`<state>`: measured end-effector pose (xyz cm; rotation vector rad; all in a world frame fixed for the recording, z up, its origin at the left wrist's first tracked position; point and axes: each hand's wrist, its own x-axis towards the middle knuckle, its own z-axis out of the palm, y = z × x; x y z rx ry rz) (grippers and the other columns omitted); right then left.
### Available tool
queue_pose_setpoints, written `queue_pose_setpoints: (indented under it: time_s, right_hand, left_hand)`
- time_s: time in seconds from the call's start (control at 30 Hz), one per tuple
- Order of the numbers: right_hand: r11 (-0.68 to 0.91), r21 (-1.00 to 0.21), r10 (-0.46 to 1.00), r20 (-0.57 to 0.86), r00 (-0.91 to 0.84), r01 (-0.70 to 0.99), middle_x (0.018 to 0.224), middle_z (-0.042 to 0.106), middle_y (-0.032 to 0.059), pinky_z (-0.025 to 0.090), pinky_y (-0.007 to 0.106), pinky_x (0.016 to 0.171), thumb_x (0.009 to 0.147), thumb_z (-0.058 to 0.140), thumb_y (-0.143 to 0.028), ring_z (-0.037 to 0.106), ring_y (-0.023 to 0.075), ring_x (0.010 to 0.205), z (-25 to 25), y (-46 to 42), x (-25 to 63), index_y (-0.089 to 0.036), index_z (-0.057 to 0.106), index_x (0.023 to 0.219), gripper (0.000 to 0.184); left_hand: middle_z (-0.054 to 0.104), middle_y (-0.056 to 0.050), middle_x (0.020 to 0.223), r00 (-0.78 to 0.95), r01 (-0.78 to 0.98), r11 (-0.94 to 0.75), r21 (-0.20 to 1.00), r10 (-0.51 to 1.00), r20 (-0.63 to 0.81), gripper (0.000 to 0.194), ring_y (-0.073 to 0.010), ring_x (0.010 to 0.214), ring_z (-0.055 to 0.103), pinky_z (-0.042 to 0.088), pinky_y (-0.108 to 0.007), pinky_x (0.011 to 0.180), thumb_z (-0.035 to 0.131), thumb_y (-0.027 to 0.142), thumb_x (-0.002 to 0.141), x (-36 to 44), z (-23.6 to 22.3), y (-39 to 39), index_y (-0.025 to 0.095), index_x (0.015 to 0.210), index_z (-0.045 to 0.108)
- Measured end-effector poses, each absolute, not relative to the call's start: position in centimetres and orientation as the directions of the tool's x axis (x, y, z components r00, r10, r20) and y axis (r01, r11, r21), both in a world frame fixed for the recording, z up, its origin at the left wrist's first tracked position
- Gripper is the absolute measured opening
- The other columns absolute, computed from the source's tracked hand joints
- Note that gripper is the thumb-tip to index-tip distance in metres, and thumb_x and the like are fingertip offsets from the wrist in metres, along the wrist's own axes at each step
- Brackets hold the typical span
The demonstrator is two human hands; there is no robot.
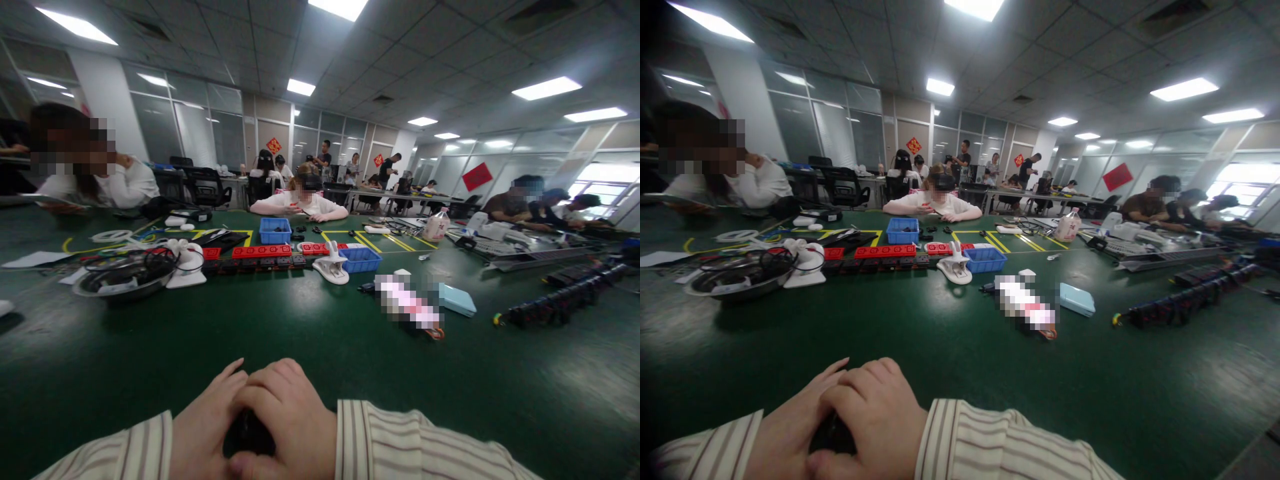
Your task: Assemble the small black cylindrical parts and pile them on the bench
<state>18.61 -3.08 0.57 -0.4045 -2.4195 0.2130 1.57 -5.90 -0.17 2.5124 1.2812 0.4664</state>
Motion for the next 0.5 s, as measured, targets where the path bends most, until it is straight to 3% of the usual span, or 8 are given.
queue_pose_setpoints:
  time_s: [0.1,0.27,0.5]
  right_hand:
    - [0.889,-0.316,0.457,0.593,-0.663,0.331,0.088,0.055,0.0048,0.036,0.032,0.074,0.077,0.039,-0.069,0.048,0.0172,0.081,0.3,-3.2,18.5,-0.017,0.050,0.093,0.056]
    - [0.869,-0.247,0.494,0.480,-0.725,0.429,0.076,0.052,0.0006,0.035,0.030,0.070,0.072,0.056,-0.060,0.047,0.0154,0.074,0.5,-3.2,18.4,-0.018,0.051,0.081,0.043]
    - [0.976,-0.164,0.202,0.462,-0.864,0.140,0.087,0.063,-0.0010,0.037,0.028,0.074,0.070,0.054,-0.030,0.053,0.0133,0.082,1.0,-2.7,18.5,-0.019,0.052,0.086,0.020]
  left_hand:
    - [0.061,-0.006,0.095,0.508,0.753,-0.531,0.388,0.845,0.171,0.065,-0.0276,0.092,0.055,0.018,-0.060,0.106,0.073,0.057,0.050,1.9,-0.2,-6.3,0.019,0.100,0.054]
    - [0.060,-0.002,0.081,0.510,0.750,-0.519,0.410,0.849,0.142,0.026,-0.0219,0.081,0.057,0.023,-0.055,0.105,0.063,0.033,0.063,2.0,0.0,-6.1,0.019,0.083,0.056]
    - [0.055,0.003,0.073,0.600,0.696,-0.584,0.418,0.792,0.109,0.025,-0.0195,0.078,0.054,0.030,-0.047,0.103,0.067,0.034,0.055,1.0,-0.3,-4.8,0.022,0.073,0.054]
